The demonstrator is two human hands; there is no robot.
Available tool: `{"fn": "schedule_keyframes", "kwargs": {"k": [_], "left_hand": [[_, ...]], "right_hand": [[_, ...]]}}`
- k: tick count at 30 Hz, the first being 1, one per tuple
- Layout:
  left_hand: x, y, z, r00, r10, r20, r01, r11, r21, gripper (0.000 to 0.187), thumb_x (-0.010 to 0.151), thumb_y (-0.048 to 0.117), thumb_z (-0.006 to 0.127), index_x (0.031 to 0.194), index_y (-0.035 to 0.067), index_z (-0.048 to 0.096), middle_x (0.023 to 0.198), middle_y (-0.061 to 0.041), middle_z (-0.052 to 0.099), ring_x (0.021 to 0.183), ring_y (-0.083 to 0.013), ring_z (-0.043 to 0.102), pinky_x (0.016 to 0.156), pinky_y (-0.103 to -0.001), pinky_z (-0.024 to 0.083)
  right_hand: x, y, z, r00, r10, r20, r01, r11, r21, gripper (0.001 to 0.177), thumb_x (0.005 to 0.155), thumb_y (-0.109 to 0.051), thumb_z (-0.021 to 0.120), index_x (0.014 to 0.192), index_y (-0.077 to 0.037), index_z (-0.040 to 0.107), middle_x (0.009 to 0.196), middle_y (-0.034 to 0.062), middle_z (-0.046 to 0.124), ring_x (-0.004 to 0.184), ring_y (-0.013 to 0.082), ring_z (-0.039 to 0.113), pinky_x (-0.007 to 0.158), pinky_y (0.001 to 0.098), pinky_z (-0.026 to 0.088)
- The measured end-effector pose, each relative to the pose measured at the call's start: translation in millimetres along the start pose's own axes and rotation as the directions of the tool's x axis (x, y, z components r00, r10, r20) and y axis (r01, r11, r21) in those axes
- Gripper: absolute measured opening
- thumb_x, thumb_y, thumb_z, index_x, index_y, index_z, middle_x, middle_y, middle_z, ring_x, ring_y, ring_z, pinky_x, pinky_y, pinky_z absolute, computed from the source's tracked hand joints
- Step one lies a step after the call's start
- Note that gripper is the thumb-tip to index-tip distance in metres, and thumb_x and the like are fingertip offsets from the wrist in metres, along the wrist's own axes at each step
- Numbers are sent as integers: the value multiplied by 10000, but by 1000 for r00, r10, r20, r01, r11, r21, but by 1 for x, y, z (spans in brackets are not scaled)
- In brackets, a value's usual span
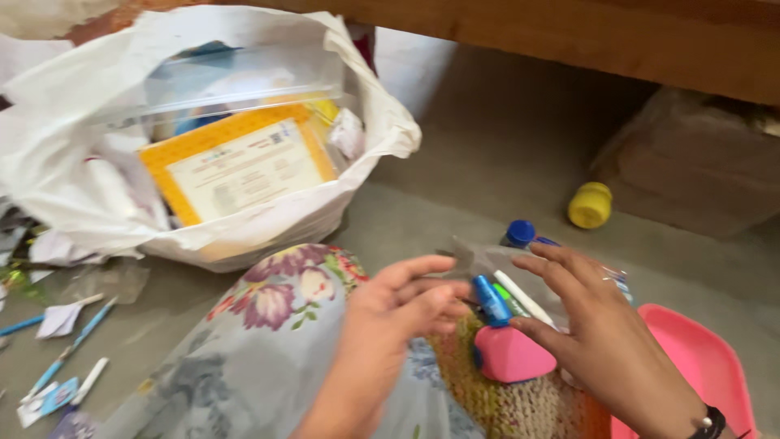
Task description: The person sorts through a pile of stationery and crumpled papers on the floor, picking up pens, highlighters, and small boxes, then placing them into a white bag. They also fold and place crumpled papers into the bag.
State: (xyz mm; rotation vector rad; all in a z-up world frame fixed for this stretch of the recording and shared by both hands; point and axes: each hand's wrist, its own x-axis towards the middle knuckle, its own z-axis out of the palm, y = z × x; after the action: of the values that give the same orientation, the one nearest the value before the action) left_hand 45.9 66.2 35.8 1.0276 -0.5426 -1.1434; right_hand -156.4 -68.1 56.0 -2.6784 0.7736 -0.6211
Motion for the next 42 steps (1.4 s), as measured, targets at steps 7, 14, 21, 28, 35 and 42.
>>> {"fn": "schedule_keyframes", "kwargs": {"k": [7, 14, 21, 28, 35, 42], "left_hand": [[-87, 65, -90, 972, 125, -200, -69, 962, 264, 412, 852, 124, 689, 1253, 27, 698, 1055, -127, 805, 891, -173, 749, 772, -324, 594], [-163, 120, -142, 864, 228, -449, -35, 917, 398, 338, 856, 96, 676, 1178, 4, 725, 989, -116, 825, 853, -169, 750, 744, -318, 583], [-219, 158, -182, 737, 339, -585, 25, 850, 525, 290, 868, 113, 676, 1125, 6, 752, 947, -83, 821, 842, -134, 741, 734, -289, 567], [-249, 165, -249, 623, 330, -709, 192, 814, 548, 251, 922, 165, 727, 1156, 89, 780, 923, -58, 797, 780, -108, 658, 534, -293, 472], [-246, 136, -302, 425, 480, -767, 540, 546, 641, 238, 871, 180, 742, 1101, 161, 800, 975, -110, 742, 813, -280, 696, 699, -401, 546], [-232, 126, -330, 504, 640, -579, 659, 148, 737, 441, 774, 147, 751, 1211, 166, 699, 1158, -114, 660, 1144, -340, 581, 932, -465, 489]], "right_hand": [[40, -77, 13, 990, -108, 93, 102, 992, 75, 644, 763, -285, 765, 1373, -167, 596, 1514, 109, 507, 1310, 342, 484, 1028, 441, 410], [83, -172, 40, 893, -448, 52, 432, 883, 186, 611, 824, -297, 791, 1395, -173, 614, 1529, 126, 521, 1346, 375, 495, 1056, 454, 409], [120, -260, 70, 826, -559, 69, 524, 808, 271, 601, 738, -221, 813, 1300, -134, 620, 1450, 146, 531, 1275, 381, 509, 1018, 456, 425], [147, -323, 124, 739, -669, 80, 616, 718, 323, 608, 721, -208, 826, 1287, -111, 626, 1394, 146, 560, 1273, 369, 519, 1045, 456, 410], [164, -365, 199, 731, -668, 137, 575, 712, 403, 551, 733, -194, 830, 1249, -107, 656, 1351, 134, 592, 1241, 360, 544, 1030, 446, 424], [161, -361, 260, 749, -626, 217, 500, 750, 434, 476, 734, -160, 812, 1190, -111, 685, 1297, 110, 638, 1211, 344, 577, 1009, 435, 452]]}}
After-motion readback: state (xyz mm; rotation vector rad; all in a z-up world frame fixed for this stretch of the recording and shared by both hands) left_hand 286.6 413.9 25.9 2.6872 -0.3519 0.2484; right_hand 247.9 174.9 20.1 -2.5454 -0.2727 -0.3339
